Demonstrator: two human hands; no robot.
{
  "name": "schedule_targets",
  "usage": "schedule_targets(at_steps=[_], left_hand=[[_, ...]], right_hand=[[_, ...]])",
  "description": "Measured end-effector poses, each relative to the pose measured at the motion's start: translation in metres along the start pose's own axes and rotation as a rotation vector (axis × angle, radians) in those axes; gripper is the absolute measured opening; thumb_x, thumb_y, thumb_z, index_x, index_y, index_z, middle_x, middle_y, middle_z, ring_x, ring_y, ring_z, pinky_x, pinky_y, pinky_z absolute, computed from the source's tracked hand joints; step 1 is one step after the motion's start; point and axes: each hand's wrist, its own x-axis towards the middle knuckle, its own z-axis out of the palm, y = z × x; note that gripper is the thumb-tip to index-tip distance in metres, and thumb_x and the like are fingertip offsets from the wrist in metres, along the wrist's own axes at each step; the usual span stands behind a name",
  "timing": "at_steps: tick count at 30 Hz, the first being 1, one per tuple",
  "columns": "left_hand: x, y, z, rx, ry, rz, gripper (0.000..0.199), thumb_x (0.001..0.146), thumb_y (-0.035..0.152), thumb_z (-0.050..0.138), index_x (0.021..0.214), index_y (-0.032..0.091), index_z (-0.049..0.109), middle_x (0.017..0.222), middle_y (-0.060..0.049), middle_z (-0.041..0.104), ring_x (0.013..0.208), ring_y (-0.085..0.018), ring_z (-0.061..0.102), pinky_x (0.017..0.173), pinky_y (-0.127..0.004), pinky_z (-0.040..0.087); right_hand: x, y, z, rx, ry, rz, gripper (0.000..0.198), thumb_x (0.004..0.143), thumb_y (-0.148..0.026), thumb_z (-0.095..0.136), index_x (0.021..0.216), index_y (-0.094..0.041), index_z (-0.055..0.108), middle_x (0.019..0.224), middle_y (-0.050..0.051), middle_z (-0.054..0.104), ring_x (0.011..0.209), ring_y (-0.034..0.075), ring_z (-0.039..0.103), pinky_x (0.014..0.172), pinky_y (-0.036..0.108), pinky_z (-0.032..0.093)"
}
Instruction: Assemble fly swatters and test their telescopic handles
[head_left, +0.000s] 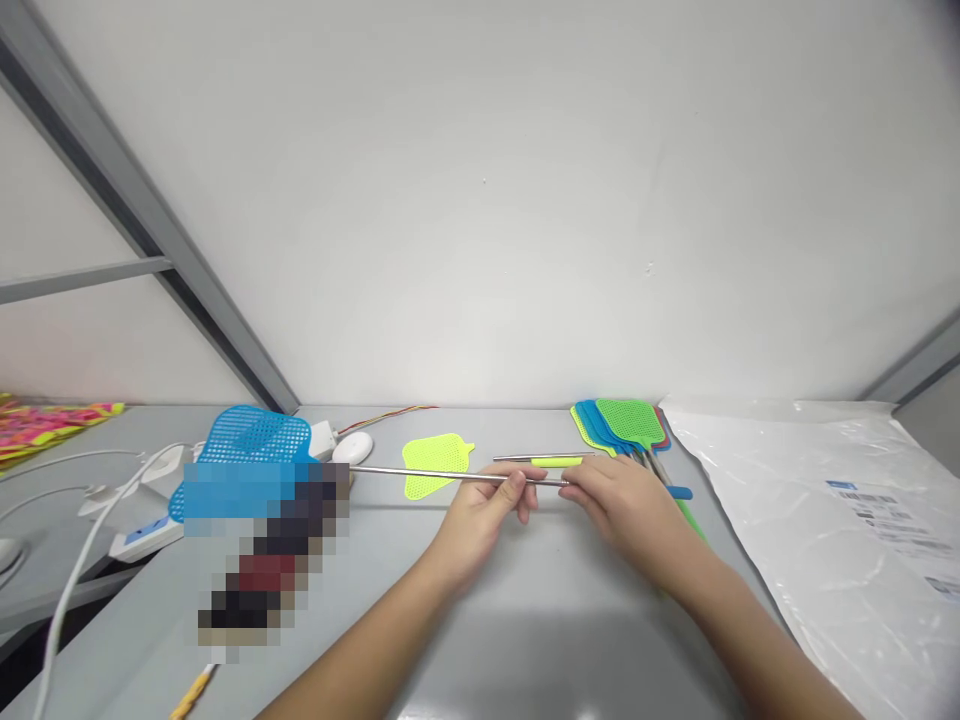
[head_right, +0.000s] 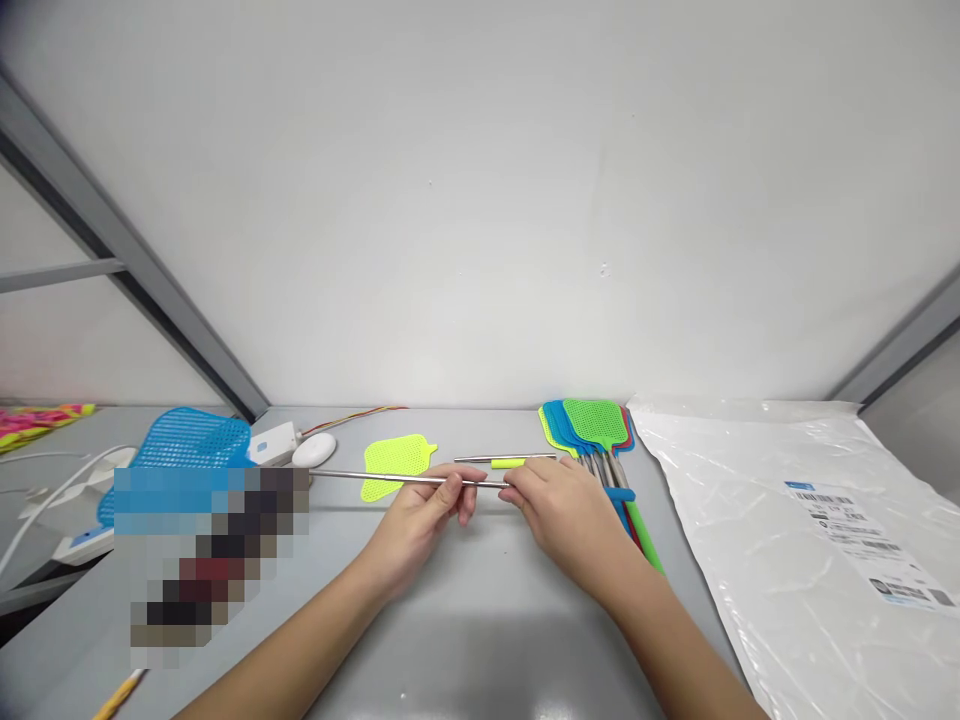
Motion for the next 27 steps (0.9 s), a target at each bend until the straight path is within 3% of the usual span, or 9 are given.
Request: schedule_targets(at_steps=[3, 9, 14, 19, 24, 27], left_hand=[[0.001, 0.003, -0.007, 0.019, 0.026, 0.043, 0.032, 0.088, 0.046, 0.058, 0.099, 0.019, 0.072, 0.071, -0.003, 0.058, 0.067, -0.015, 0.049, 0.073, -0.029, 0.038], [0.009, 0.01, -0.032, -0.08, 0.203, 0.092, 0.033, 0.085, 0.049, 0.061, 0.09, 0.018, 0.07, 0.068, -0.001, 0.051, 0.069, -0.015, 0.047, 0.074, -0.03, 0.039], [0.007, 0.007, -0.023, -0.167, 0.143, 0.023, 0.031, 0.087, 0.048, 0.06, 0.097, 0.02, 0.068, 0.071, 0.0, 0.05, 0.064, -0.012, 0.044, 0.073, -0.029, 0.04], [0.002, 0.003, -0.012, -0.079, 0.056, 0.007, 0.03, 0.089, 0.047, 0.056, 0.1, 0.023, 0.069, 0.076, -0.001, 0.054, 0.066, -0.013, 0.047, 0.073, -0.029, 0.038], [-0.002, 0.0, -0.006, 0.038, -0.038, 0.022, 0.031, 0.092, 0.043, 0.054, 0.11, 0.024, 0.069, 0.078, -0.003, 0.057, 0.071, -0.015, 0.05, 0.074, -0.03, 0.038], [-0.002, -0.003, -0.002, 0.054, -0.055, 0.014, 0.031, 0.092, 0.042, 0.053, 0.111, 0.024, 0.069, 0.078, -0.003, 0.057, 0.071, -0.015, 0.05, 0.074, -0.03, 0.038]], right_hand=[[0.001, 0.007, -0.002, 0.022, -0.003, 0.006, 0.023, 0.1, -0.032, 0.042, 0.094, -0.022, 0.062, 0.085, 0.002, 0.065, 0.077, 0.015, 0.057, 0.069, 0.029, 0.036], [-0.001, 0.035, -0.016, -0.026, 0.013, 0.078, 0.03, 0.101, -0.032, 0.035, 0.09, -0.022, 0.062, 0.078, 0.002, 0.062, 0.069, 0.015, 0.055, 0.067, 0.029, 0.036], [-0.004, 0.032, -0.022, -0.021, 0.036, 0.103, 0.027, 0.1, -0.033, 0.038, 0.091, -0.022, 0.062, 0.079, 0.003, 0.062, 0.073, 0.017, 0.056, 0.071, 0.031, 0.037], [-0.003, 0.018, -0.016, -0.034, 0.051, 0.075, 0.022, 0.096, -0.04, 0.049, 0.094, -0.022, 0.063, 0.079, 0.002, 0.062, 0.074, 0.017, 0.056, 0.073, 0.032, 0.035], [-0.002, 0.005, -0.008, -0.035, 0.057, 0.003, 0.024, 0.098, -0.038, 0.046, 0.112, -0.025, 0.062, 0.087, 0.003, 0.063, 0.079, 0.017, 0.055, 0.074, 0.031, 0.034], [-0.001, 0.0, -0.006, -0.039, 0.064, -0.02, 0.024, 0.099, -0.033, 0.043, 0.1, -0.024, 0.066, 0.082, 0.002, 0.061, 0.076, 0.016, 0.052, 0.073, 0.03, 0.033]])
